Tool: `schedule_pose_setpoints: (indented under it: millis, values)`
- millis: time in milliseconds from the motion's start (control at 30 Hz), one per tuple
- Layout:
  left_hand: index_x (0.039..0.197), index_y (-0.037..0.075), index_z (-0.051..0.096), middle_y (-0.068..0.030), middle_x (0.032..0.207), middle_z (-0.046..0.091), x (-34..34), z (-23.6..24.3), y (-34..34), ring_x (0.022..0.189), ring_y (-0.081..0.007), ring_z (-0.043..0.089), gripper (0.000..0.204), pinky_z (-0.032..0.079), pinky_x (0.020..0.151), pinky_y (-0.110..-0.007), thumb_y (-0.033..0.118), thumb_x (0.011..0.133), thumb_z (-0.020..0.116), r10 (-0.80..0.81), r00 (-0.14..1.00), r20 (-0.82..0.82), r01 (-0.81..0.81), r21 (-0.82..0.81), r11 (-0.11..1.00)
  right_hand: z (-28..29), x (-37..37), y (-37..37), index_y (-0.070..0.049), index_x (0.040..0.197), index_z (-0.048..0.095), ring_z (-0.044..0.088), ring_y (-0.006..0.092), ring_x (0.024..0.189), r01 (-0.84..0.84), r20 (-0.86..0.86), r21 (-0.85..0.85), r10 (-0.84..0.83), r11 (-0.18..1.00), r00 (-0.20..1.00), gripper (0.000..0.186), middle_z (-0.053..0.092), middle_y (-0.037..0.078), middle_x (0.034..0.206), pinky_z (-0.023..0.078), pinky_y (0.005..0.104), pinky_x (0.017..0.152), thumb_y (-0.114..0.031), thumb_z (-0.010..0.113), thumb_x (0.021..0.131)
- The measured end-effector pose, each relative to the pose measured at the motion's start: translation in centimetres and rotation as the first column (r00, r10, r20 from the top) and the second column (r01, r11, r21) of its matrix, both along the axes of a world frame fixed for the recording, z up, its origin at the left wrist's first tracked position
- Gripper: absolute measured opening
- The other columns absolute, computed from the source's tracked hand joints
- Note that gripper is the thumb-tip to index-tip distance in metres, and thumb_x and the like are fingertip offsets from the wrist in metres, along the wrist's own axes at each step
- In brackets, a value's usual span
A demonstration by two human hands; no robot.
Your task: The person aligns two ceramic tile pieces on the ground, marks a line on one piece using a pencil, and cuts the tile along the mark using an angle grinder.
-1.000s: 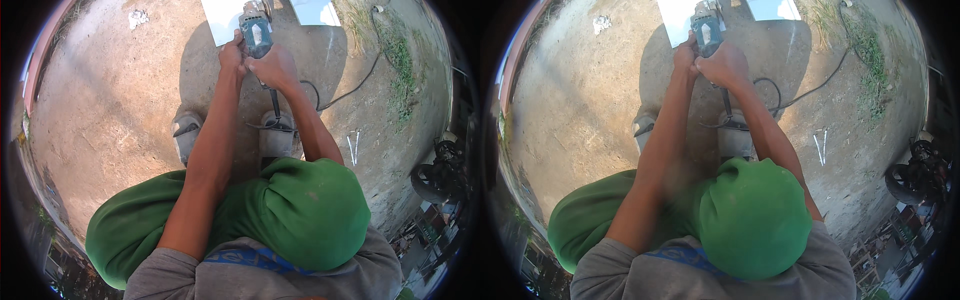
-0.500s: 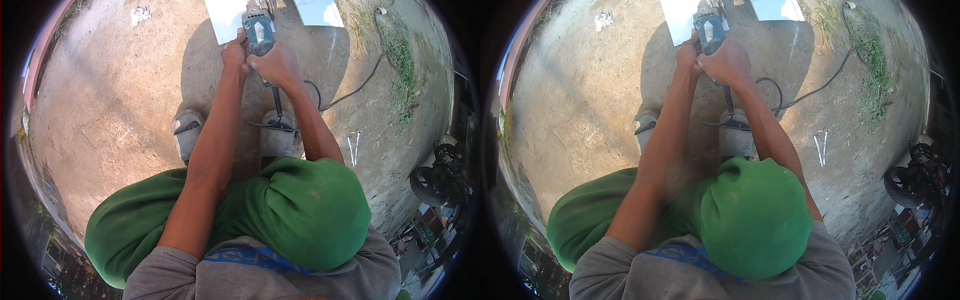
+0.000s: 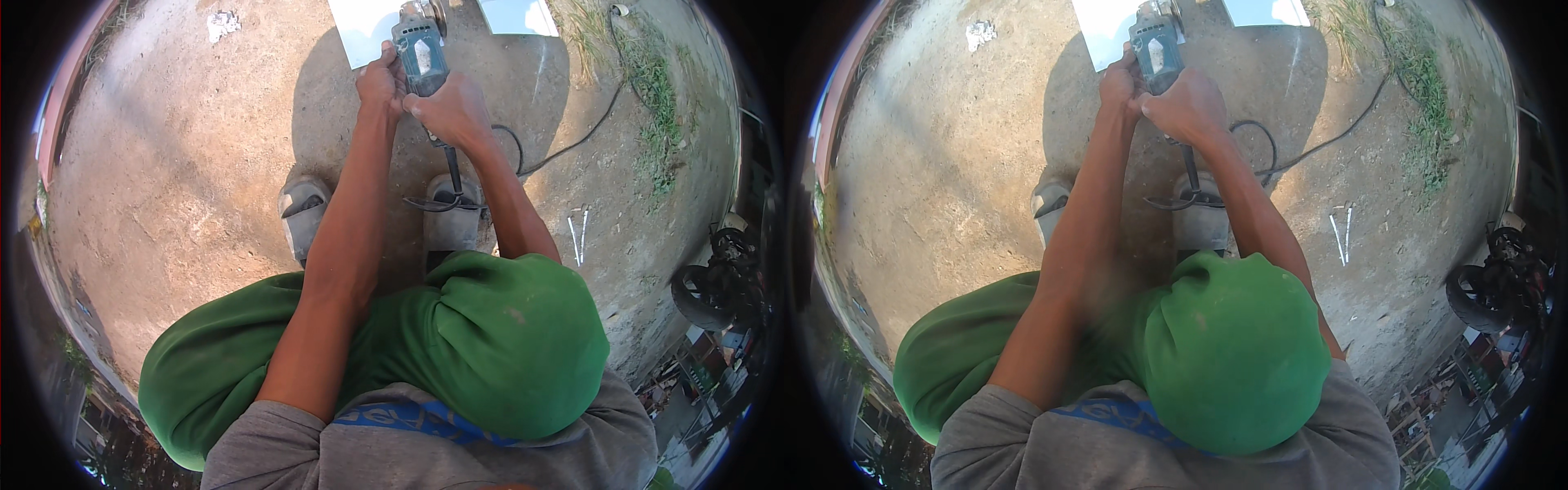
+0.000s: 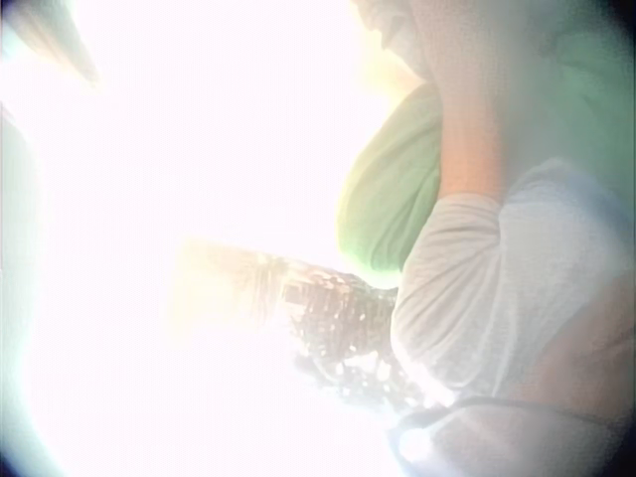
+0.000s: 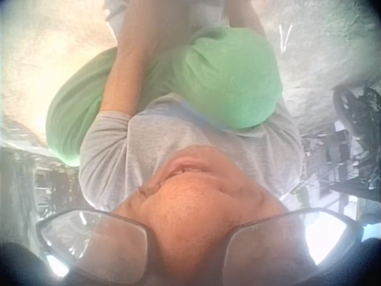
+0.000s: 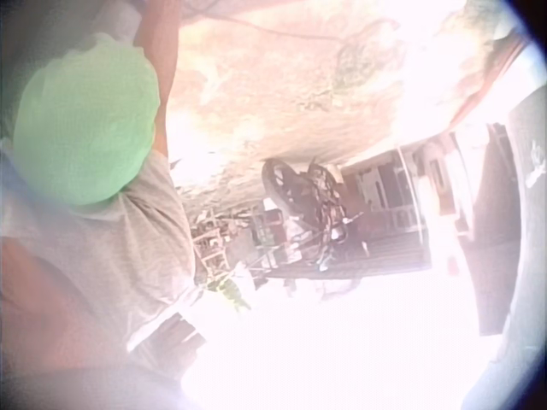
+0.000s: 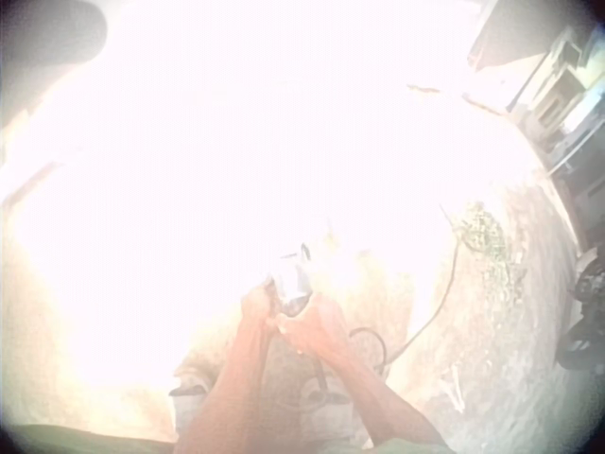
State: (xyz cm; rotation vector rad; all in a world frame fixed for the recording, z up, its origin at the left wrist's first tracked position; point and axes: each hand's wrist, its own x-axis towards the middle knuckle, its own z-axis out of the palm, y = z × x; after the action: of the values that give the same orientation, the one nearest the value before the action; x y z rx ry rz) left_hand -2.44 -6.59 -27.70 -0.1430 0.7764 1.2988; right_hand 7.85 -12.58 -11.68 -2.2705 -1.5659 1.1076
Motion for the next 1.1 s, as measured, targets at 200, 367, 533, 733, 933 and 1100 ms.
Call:
schedule_pose_setpoints:
  millis: [200, 367, 533, 733, 933, 1100]
  values:
    - [0.131, -0.002, 0.059, -0.0104, 0.124, 0.07, 0.2, 2.4, -0.4, 0.116, -0.0208, 0.071, 0.022, 0.059, 0.11, -0.036, 0.009, 0.111, 0.06, 0.006, 0.997, -0.079, -0.011, -0.063, 0.998, 1.5, 0.9, -3.8, 0.012, 0.106, 0.073, 0.077, 0.0465, 0.096, 0.051, 0.014, -0.062, -0.051, 0.997, 0.999, 0.057, 0.077, 0.031, 0.098, 0.06, 0.0504, 0.087, -0.036, 0.081, 0.076]
    - [0.128, -0.002, 0.06, -0.0089, 0.121, 0.07, -1.1, 3.9, -0.7, 0.117, -0.019, 0.071, 0.023, 0.059, 0.11, -0.033, 0.009, 0.109, 0.066, -0.001, 0.993, -0.116, -0.01, -0.096, 0.995, 3.5, 2.8, -7.2, 0.011, 0.11, 0.071, 0.076, 0.0443, 0.094, 0.062, 0.009, -0.042, -0.062, 0.997, 0.998, 0.058, 0.077, 0.029, 0.097, 0.058, 0.0487, 0.088, -0.035, 0.082, 0.076]
    - [0.135, 0.0, 0.061, -0.0102, 0.118, 0.074, -2.4, 4.7, -0.5, 0.105, -0.021, 0.075, 0.037, 0.064, 0.096, -0.032, 0.02, 0.106, 0.073, -0.237, 0.952, -0.192, 0.22, -0.106, 0.97, 4.0, 4.6, -7.6, 0.006, 0.104, 0.071, 0.072, 0.0318, 0.081, 0.168, -0.166, -0.002, -0.166, 0.986, 0.972, 0.05, 0.074, 0.018, 0.087, 0.057, 0.0445, 0.081, -0.033, 0.084, 0.075]
    - [0.078, 0.0, 0.08, -0.0091, 0.077, 0.075, -1.9, 7.5, 0.2, 0.077, -0.0218, 0.074, 0.054, 0.058, 0.077, -0.036, 0.052, 0.08, 0.093, -0.489, 0.087, -0.868, 0.345, -0.434, 0.832, 6.0, 6.3, -7.0, 0.002, 0.095, 0.071, 0.066, 0.0193, 0.071, 0.287, -0.212, 0.038, -0.273, 0.957, 0.938, 0.039, 0.07, 0.009, 0.078, 0.055, 0.0389, 0.073, -0.027, 0.085, 0.075]
    - [0.074, 0.003, 0.081, -0.0082, 0.082, 0.079, -0.5, 8.7, 5.3, 0.08, -0.0235, 0.074, 0.056, 0.057, 0.079, -0.041, 0.057, 0.076, 0.092, -0.456, -0.077, -0.887, 0.322, -0.455, 0.83, 7.0, 7.7, -7.3, 0.002, 0.095, 0.071, 0.065, 0.0179, 0.072, 0.343, -0.206, 0.042, -0.328, 0.938, 0.922, 0.036, 0.07, 0.007, 0.079, 0.054, 0.0371, 0.072, -0.025, 0.086, 0.076]
    - [0.078, 0.0, 0.08, -0.01, 0.082, 0.078, -1.1, 6.7, 5.9, 0.079, -0.0224, 0.072, 0.052, 0.057, 0.078, -0.038, 0.05, 0.08, 0.093, -0.41, 0.08, -0.908, 0.269, -0.377, 0.887, 7.6, 7.7, -7.8, 0.002, 0.096, 0.071, 0.063, 0.017, 0.072, 0.371, -0.225, 0.032, -0.355, 0.928, 0.907, 0.036, 0.07, 0.007, 0.081, 0.054, 0.0364, 0.072, -0.024, 0.086, 0.077]
